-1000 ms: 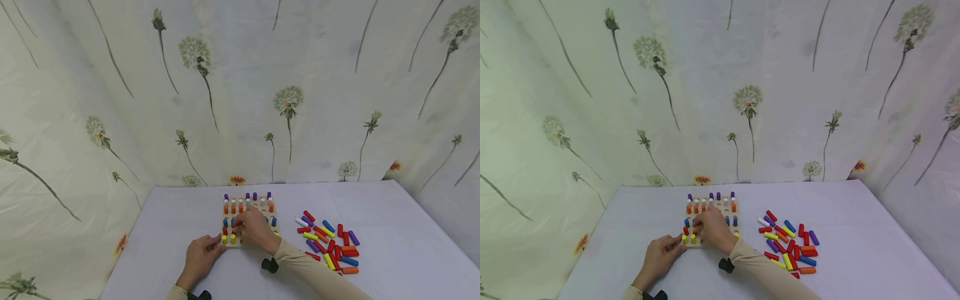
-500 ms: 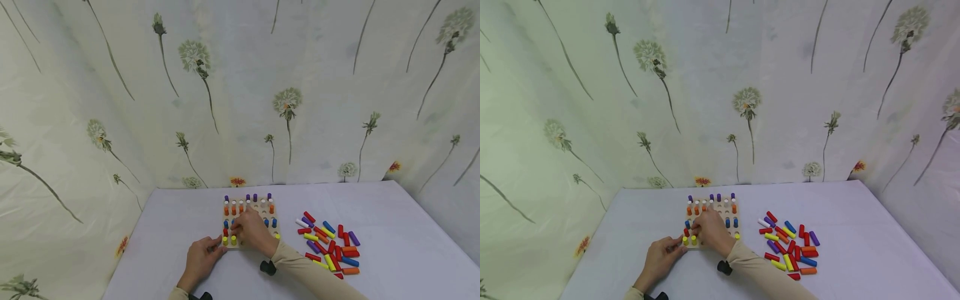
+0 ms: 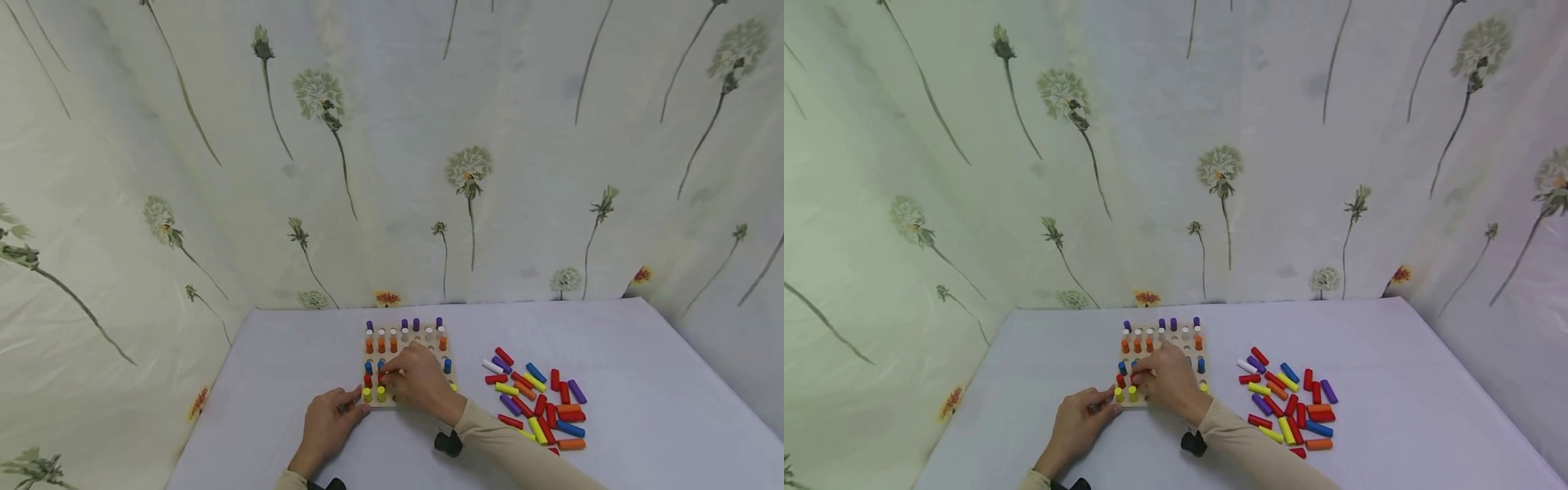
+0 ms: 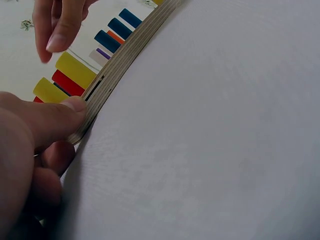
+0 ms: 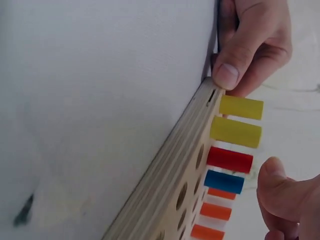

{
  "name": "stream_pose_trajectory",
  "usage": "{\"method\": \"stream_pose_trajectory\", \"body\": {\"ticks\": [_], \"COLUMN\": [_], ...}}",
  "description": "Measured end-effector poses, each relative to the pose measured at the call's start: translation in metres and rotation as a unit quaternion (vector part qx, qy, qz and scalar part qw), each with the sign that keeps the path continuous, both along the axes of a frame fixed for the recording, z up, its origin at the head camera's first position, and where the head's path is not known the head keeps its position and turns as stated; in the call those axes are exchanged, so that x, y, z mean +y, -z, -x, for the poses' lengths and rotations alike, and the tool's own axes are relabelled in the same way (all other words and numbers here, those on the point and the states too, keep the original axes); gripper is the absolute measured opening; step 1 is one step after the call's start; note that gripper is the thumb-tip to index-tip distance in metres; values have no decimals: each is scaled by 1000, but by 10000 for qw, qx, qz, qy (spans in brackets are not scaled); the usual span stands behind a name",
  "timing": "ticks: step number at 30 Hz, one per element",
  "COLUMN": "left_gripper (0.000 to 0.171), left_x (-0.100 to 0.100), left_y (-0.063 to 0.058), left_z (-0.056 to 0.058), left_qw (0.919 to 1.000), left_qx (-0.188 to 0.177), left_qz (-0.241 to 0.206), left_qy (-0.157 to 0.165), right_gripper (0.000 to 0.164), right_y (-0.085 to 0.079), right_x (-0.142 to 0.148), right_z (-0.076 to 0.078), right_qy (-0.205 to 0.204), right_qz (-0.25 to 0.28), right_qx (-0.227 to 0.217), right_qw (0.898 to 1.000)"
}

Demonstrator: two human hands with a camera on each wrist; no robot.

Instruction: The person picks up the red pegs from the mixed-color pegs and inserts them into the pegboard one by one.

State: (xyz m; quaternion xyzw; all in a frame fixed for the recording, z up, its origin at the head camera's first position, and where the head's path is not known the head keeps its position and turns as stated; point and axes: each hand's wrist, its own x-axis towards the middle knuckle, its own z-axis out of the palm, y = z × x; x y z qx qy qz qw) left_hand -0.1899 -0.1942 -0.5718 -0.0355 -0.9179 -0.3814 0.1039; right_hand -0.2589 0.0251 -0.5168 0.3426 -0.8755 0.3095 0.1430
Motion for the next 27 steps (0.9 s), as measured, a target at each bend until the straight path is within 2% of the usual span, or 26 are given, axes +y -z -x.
{"method": "stream_pose_trajectory", "body": {"ticks": [5, 11, 20, 27], "left_gripper": [37, 36, 37, 39], "left_x": [1, 2, 4, 4], "left_y": [-2, -3, -3, -4], "left_z": [-1, -3, -2, -3], "left_qw": [10000, 10000, 9999, 9998], "left_qx": [-23, 33, -18, -141], "left_qz": [47, 15, 81, 12], "left_qy": [1, -14, -59, -103], "right_gripper": [10, 9, 8, 6], "right_y": [-7, -16, -28, -16], "right_x": [22, 58, 123, 158], "right_z": [-1, 6, 15, 16], "right_qy": [168, 510, 1141, 1296], "right_qz": [117, 107, -626, -1195], "right_qx": [-107, -269, -496, -1080], "right_qw": [9997, 9983, 9903, 9784]}}
